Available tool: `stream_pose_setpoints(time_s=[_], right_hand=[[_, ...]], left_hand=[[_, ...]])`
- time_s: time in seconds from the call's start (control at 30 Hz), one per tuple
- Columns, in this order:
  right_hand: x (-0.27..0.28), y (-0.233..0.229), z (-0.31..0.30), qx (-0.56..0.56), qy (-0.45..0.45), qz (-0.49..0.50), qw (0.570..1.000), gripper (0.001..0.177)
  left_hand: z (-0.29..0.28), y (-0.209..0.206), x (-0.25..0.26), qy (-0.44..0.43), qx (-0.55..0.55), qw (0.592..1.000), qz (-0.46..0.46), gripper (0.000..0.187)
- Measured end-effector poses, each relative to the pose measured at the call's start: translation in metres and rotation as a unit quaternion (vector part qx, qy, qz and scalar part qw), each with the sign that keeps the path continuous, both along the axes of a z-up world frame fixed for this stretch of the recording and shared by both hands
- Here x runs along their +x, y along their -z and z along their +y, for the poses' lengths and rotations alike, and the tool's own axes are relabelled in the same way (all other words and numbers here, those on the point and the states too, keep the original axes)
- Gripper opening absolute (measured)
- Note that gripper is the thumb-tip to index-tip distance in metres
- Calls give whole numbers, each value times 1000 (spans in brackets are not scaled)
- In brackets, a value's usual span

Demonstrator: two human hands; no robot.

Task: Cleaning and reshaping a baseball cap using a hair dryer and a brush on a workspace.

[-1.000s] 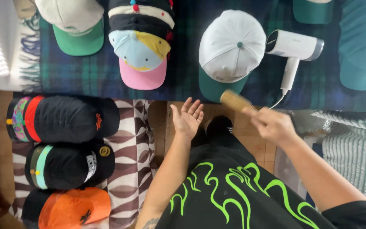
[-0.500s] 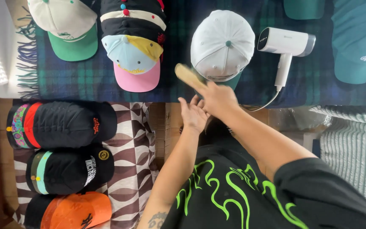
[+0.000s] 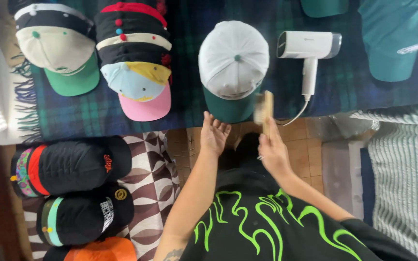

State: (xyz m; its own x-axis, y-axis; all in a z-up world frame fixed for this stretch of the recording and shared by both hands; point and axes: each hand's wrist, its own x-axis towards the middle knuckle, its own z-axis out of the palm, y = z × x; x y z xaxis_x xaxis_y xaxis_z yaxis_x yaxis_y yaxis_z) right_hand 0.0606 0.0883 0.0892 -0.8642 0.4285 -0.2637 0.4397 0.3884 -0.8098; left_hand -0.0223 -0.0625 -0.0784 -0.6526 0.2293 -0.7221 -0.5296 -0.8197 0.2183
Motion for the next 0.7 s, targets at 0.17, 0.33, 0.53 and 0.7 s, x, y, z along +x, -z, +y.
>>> stream_pose_setpoints(time_s=[0.17,0.33,0.53,0.7], right_hand=[[-81,110,12,-205,134,112,963,59],[-35,87,3,-118,57,108,985,60],[41,109,53,148,-196,212,946,54],[-75,13,96,419,-296,323,796,35]], left_hand=[[2,-32,-8,42,-129,991,22,29],[1,-65,-8,47,-139,989,24,26],[-3,-60,-10,65,-126,989,34,21],[-4,-47,-7,76,-131,988,38,19]])
